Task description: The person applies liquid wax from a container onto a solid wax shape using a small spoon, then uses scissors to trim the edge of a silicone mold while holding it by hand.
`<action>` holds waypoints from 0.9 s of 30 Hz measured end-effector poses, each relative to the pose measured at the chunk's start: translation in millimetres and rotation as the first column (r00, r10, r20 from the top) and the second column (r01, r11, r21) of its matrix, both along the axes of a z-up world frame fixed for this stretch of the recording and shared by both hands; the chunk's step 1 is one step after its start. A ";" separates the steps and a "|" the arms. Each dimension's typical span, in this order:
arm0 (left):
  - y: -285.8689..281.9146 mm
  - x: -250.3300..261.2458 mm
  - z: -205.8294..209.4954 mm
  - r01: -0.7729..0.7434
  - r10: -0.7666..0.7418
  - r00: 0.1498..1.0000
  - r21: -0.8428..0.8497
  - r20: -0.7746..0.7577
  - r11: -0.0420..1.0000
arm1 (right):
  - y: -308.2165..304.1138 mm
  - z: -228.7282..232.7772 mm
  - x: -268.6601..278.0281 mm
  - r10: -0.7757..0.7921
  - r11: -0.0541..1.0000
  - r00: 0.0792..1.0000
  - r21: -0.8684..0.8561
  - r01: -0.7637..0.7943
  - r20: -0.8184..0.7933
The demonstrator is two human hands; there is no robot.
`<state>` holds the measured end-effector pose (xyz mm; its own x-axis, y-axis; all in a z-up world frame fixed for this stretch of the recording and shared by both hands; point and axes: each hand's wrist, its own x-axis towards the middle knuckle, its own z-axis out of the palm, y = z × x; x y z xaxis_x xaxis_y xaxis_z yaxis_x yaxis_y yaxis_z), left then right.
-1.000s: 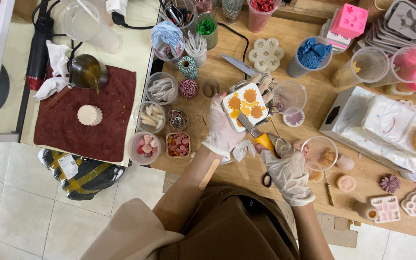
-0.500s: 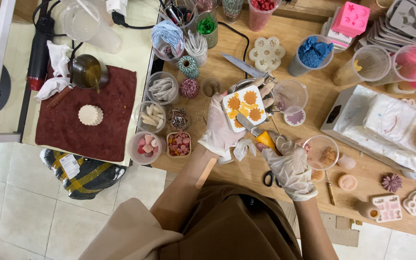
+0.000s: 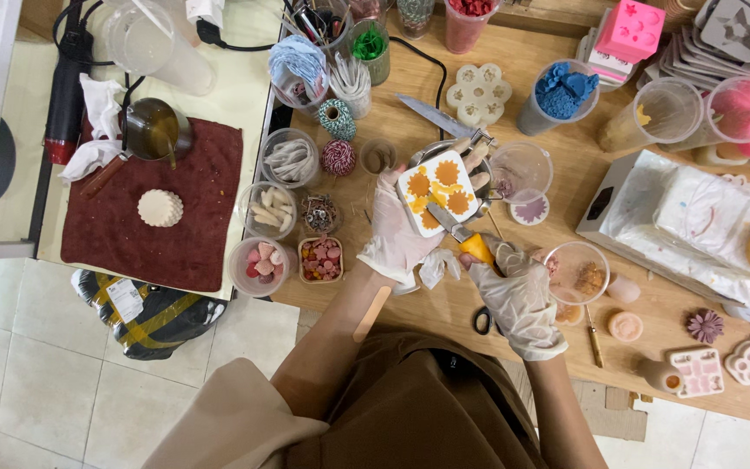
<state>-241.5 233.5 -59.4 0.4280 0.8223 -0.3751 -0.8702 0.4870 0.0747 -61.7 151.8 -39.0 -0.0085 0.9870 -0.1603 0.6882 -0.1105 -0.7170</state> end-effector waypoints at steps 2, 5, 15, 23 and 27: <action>-0.6 0.2 -3.4 -0.020 0.020 1.000 0.017 -0.018 1.000 | 1.0 2.1 1.6 -0.016 1.000 1.000 0.002 0.016 -0.014; 1.8 -4.9 -21.0 0.019 -0.017 1.000 -0.090 0.022 0.996 | 4.4 5.2 5.5 0.056 0.998 0.998 0.034 -0.057 0.038; -0.3 -4.1 -7.0 -0.013 0.009 0.997 0.059 0.072 0.998 | 4.8 3.7 -1.2 0.026 0.998 0.997 0.064 -0.030 0.069; -1.8 -4.3 -3.2 0.050 -0.072 0.991 0.187 0.116 0.981 | 8.4 14.2 3.4 0.054 0.997 0.996 0.050 -0.057 0.073; -2.9 -0.7 0.7 -0.026 0.026 0.999 -0.038 -0.021 0.999 | 3.8 9.2 -0.7 0.038 0.989 0.996 0.138 -0.048 0.076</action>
<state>-242.3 230.5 -58.7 0.3988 0.8179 -0.4148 -0.8811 0.4671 0.0740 -62.4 155.6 -29.8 -0.0448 0.9987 -0.0230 0.7413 0.0178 -0.6710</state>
